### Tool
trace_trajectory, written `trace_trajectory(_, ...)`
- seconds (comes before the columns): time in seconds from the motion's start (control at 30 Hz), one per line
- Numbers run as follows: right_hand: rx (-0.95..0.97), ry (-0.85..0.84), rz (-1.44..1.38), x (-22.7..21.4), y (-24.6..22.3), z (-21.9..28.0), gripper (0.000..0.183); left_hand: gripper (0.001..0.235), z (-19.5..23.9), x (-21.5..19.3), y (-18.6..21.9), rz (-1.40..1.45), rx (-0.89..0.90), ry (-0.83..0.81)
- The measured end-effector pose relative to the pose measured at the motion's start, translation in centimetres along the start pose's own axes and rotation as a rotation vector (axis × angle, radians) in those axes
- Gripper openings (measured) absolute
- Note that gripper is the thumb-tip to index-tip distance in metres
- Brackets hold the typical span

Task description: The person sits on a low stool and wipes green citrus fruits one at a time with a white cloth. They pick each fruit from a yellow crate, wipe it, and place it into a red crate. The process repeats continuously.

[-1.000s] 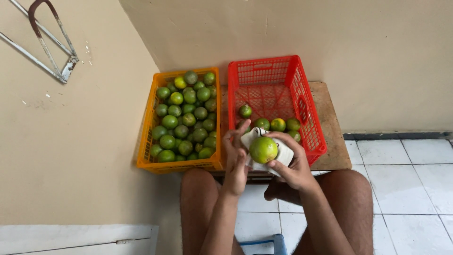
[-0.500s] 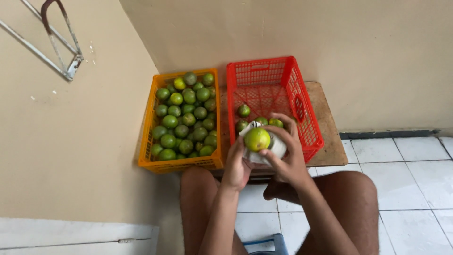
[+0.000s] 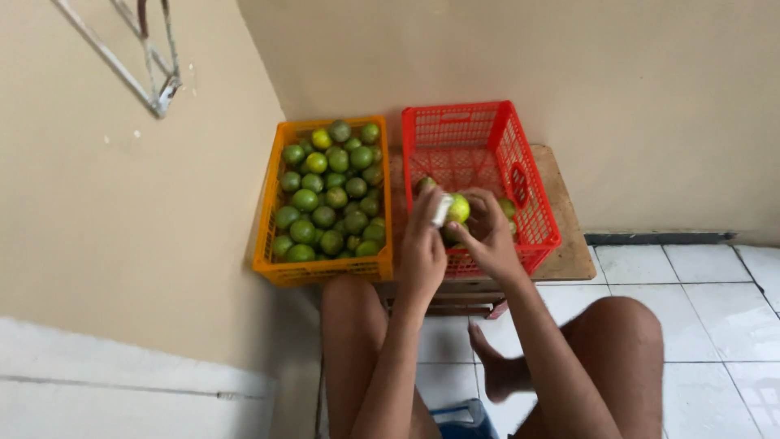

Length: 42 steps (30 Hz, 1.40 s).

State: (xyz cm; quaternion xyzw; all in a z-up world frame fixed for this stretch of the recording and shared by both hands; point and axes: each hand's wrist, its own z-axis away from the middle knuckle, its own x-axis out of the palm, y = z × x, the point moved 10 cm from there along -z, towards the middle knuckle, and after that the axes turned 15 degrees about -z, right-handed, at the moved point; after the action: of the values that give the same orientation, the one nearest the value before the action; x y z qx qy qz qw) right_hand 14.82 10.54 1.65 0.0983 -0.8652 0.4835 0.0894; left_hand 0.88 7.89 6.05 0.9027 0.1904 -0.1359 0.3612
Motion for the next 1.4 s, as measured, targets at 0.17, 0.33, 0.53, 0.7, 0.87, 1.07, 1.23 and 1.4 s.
trace_trajectory(0.17,-0.021,-0.066,0.188,-0.8,-0.5,-0.6,0.063,0.054,1.5,2.1,1.0,-0.302,0.311,-0.087)
trace_trajectory(0.33,-0.085,-0.122,0.367,-1.0,0.5,-0.6,0.053,0.068,1.3,3.0,-0.8,-0.437,0.344,-0.093)
trace_trajectory(0.53,-0.139,-0.163,0.451,-0.2,0.2,-0.7,0.052,0.048,1.5,3.2,0.1,-0.471,0.401,-0.163)
trace_trajectory(0.7,-0.020,-0.050,0.314,0.2,-1.8,-0.6,0.062,0.049,1.3,3.7,0.3,-0.550,0.418,-0.208)
trace_trajectory(0.87,-0.006,-0.082,0.354,0.2,-2.0,-0.8,0.054,0.067,0.2,2.6,-0.8,-0.577,0.326,-0.221)
trace_trajectory(1.07,-0.125,-0.100,0.426,-1.0,-0.5,-0.5,0.054,0.057,1.4,4.1,1.0,-0.719,0.498,-0.243)
trace_trajectory(1.23,-0.169,-0.096,0.411,-0.5,-2.1,-0.8,0.043,0.044,1.2,3.4,2.5,-0.744,0.624,-0.224)
trace_trajectory(1.4,-0.081,-0.030,0.376,0.3,-4.0,-0.3,0.062,0.047,2.1,3.6,3.6,-0.776,0.655,-0.206)
